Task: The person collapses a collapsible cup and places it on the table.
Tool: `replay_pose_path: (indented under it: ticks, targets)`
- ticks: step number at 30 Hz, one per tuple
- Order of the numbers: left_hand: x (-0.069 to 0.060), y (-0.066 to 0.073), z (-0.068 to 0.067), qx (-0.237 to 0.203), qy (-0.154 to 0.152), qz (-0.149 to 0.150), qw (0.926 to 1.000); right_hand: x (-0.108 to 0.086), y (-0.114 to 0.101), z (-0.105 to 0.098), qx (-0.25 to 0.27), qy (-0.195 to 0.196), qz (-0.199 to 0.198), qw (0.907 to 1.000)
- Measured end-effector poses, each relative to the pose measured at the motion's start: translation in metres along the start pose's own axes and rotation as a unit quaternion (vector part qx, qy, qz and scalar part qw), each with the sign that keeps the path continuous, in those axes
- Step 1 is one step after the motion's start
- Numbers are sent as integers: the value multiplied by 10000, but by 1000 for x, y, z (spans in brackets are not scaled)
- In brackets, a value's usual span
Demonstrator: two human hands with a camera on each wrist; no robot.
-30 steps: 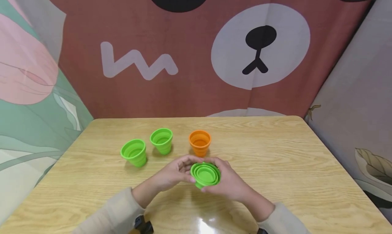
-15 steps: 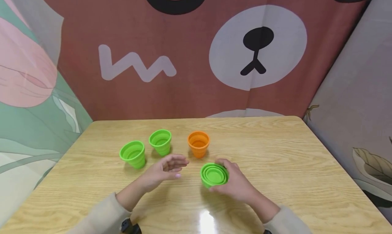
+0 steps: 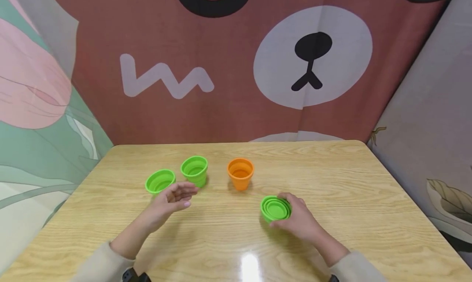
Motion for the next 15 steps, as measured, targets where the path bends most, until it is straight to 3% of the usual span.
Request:
replay_pose_path:
  ticks: [8, 15]
  targets:
    - [-14, 26, -35, 519, 685, 266, 9960, 2, 23, -5, -126, 70, 149, 9998]
    - [-32, 50, -63, 1512, 1296, 749, 9771, 5, 38, -10, -396, 178, 221, 9988]
Point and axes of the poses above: each hand's wrist, its own x-axis towards the middle knuckle, its own z-axis out of the palm, y = z × x, the point moved 10 cm from there along x, towards the middle knuckle, and after that the axes turned 12 degrees about -x, right-handed, at the moved point
